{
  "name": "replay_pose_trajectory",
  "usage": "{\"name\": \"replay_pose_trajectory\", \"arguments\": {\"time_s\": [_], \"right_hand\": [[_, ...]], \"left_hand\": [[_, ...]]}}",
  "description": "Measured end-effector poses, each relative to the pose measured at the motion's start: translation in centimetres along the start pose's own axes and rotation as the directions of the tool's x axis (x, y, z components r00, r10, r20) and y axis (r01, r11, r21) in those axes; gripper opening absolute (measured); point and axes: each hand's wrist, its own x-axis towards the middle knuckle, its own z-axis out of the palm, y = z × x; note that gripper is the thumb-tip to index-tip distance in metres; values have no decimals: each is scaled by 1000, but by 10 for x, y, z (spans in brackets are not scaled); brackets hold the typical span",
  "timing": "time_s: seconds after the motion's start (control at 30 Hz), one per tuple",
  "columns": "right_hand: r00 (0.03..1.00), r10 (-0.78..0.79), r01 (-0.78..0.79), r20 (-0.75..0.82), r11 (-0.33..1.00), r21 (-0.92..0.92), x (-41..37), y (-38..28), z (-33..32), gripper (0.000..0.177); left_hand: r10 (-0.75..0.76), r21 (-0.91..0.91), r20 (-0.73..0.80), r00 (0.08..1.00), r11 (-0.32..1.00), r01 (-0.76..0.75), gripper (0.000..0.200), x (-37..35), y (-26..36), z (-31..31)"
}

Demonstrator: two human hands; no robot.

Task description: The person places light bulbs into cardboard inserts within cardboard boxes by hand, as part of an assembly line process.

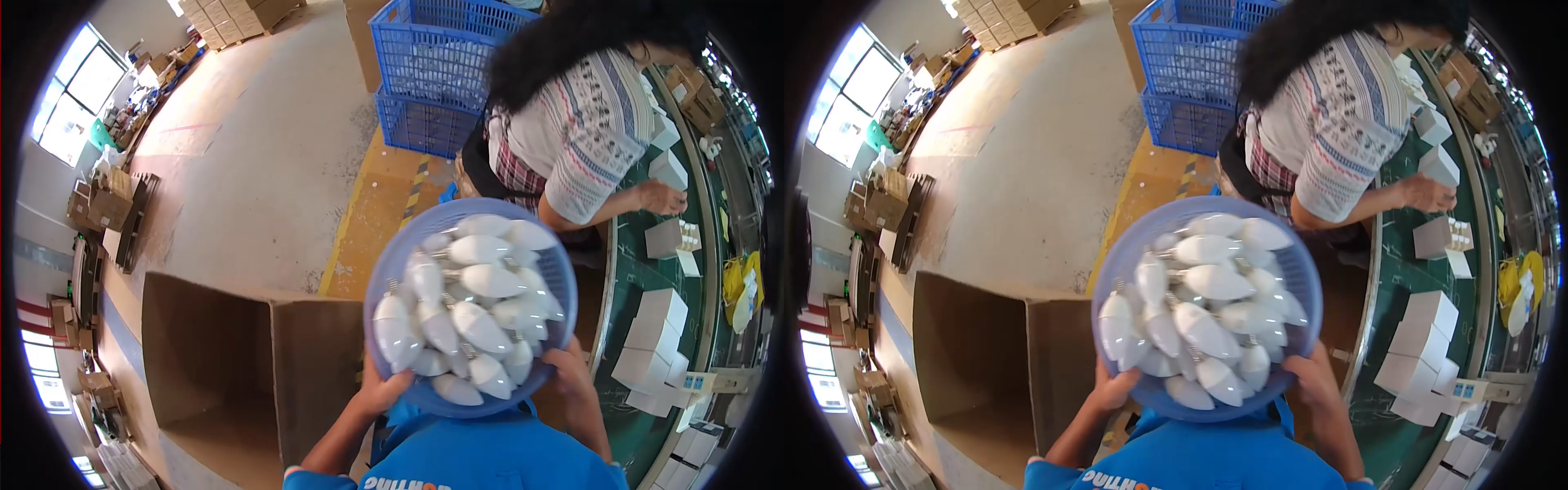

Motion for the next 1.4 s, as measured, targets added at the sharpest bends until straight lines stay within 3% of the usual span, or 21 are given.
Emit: {"name": "replay_pose_trajectory", "arguments": {"time_s": [0.03, 0.07, 0.1, 0.13, 0.23, 0.4, 0.47, 0.53, 0.6, 0.63, 0.77, 0.83, 1.0, 1.07, 1.13, 1.2, 1.3, 1.37, 1.4], "right_hand": [[998, 40, -43, 45, 997, 61, 18, -4, 14, 61], [992, 78, -89, 96, 989, 121, 34, -8, 28, 60], [985, 122, -136, 120, 984, 112, 50, -18, 42, 61], [987, 109, -123, 119, 985, 118, 68, -24, 52, 61], [949, 157, -180, 272, 982, 60, 127, -37, 73, 66], [913, 132, -160, 387, 986, 39, 228, -79, 117, 60], [916, 124, -143, 382, 989, 23, 264, -107, 136, 58], [891, 179, -194, 417, 981, -7, 304, -132, 147, 55], [864, 198, -200, 463, 979, -44, 333, -170, 170, 54], [883, 144, -184, 447, 982, 46, 355, -164, 181, 52], [891, 197, -244, 408, 968, 65, 401, -207, 209, 48], [943, 77, -146, 325, 970, 193, 440, -209, 225, 43], [958, 46, -112, 282, 969, 222, 518, -249, 246, 42], [971, 47, -106, 236, 963, 247, 535, -274, 251, 43], [993, -28, -16, 117, 934, 358, 550, -303, 252, 43], [997, -67, 42, 45, 906, 420, 570, -320, 244, 43], [973, -146, 212, -178, 868, 449, 603, -359, 214, 42], [945, -171, 294, -277, 815, 499, 632, -386, 188, 41], [932, -159, 313, -325, 805, 504, 651, -399, 170, 41]], "left_hand": [[7, 2, 12, 1000, 1000, -7, 83, 3, 5, -13], [56, 26, -77, 995, 998, -54, 84, 6, 10, -25], [109, 56, -167, 980, 993, -101, 85, 11, 14, -35], [119, 62, -158, 980, 992, -111, 85, 16, 18, -42], [42, 25, -403, 914, 999, -35, 89, 33, 37, -52], [195, 48, -518, 833, 979, -199, 87, 108, 82, -71], [206, -11, -493, 845, 970, -243, 85, 141, 104, -78], [180, 41, -510, 841, 982, -186, 85, 170, 121, -94], [207, -38, -588, 782, 959, -282, 85, 209, 145, -100], [341, 47, -556, 758, 923, -382, 76, 226, 142, -122], [362, 84, -540, 760, 922, -379, 70, 291, 176, -147], [356, 64, -514, 780, 923, -379, 70, 333, 192, -163], [373, 151, -445, 814, 927, -343, 69, 452, 247, -213], [331, 219, -256, 908, 935, -279, 68, 500, 287, -211], [357, 167, -80, 931, 925, -341, 74, 563, 300, -219], [483, 93, 48, 874, 869, -485, 75, 627, 321, -202], [488, -84, 93, 868, 872, -482, 71, 699, 354, -156], [381, 321, 91, 920, 863, -389, 65, 747, 338, -158], [369, 320, 84, 925, 870, -376, 65, 768, 335, -150]]}}
